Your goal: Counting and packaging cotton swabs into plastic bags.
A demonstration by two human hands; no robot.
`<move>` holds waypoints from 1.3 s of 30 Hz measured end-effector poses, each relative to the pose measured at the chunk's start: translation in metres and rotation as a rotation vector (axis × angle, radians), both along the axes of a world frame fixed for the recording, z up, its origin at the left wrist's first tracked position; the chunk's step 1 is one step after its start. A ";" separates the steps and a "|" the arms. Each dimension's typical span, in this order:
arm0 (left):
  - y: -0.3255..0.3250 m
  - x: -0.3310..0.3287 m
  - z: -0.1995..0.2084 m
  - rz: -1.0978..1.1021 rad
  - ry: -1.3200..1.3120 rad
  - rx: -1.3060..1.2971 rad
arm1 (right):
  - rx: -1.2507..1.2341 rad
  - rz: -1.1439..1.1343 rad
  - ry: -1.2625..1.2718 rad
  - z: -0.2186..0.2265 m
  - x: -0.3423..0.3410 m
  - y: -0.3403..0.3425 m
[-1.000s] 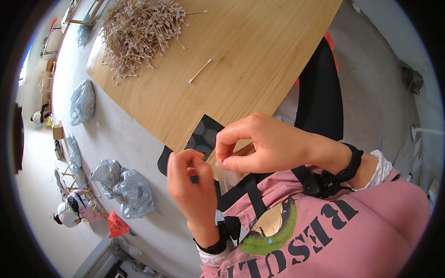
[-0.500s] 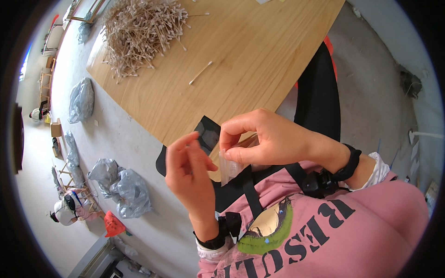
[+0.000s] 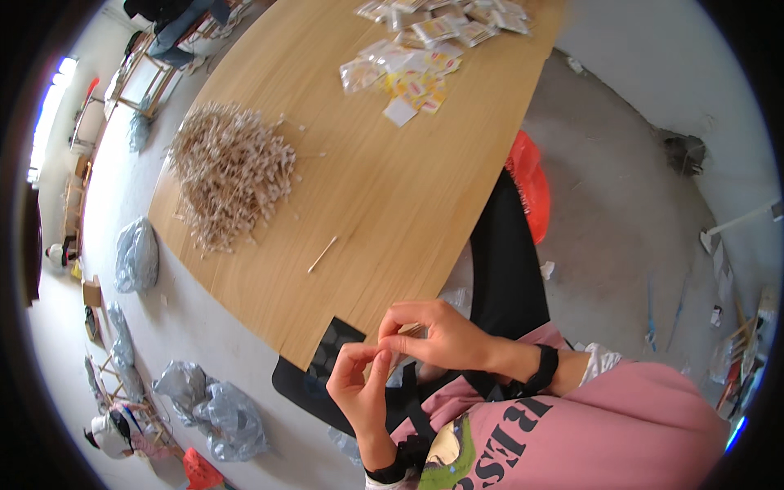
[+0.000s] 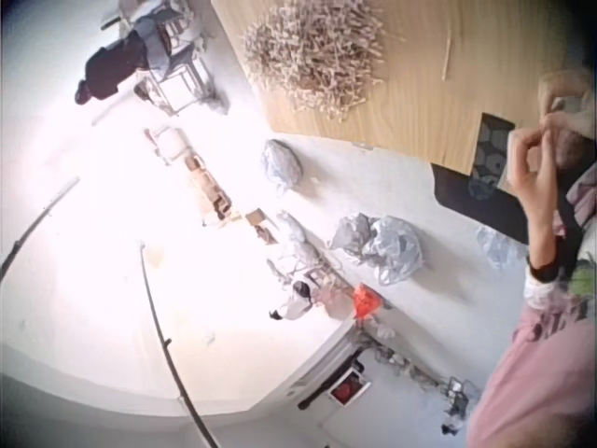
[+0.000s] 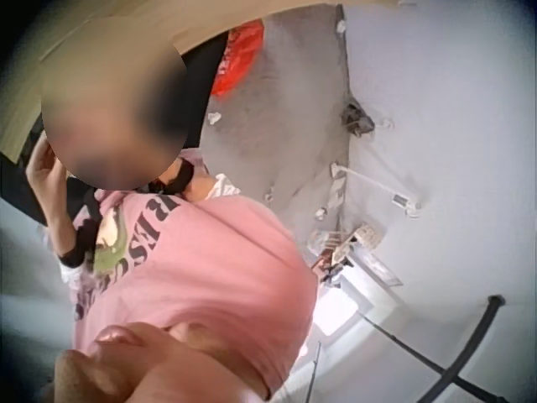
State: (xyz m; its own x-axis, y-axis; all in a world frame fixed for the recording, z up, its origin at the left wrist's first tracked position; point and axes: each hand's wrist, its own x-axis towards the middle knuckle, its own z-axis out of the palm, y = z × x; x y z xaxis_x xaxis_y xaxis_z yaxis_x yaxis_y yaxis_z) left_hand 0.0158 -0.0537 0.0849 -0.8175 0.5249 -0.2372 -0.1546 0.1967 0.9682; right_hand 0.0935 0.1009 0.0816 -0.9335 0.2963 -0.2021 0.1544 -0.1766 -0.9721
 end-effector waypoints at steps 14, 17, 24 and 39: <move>0.026 -0.016 -0.012 -0.063 -0.057 -0.136 | -0.159 0.170 -0.248 -0.031 0.035 0.034; 0.027 -0.015 -0.015 -0.115 -0.070 -0.086 | -0.113 0.158 -0.232 -0.033 0.035 0.037; 0.045 -0.016 -0.014 0.075 -0.118 0.068 | -0.227 0.098 -0.167 -0.026 0.022 0.035; 0.045 -0.008 -0.044 -0.005 -0.145 -0.104 | -0.004 -0.566 0.063 -0.013 -0.079 0.280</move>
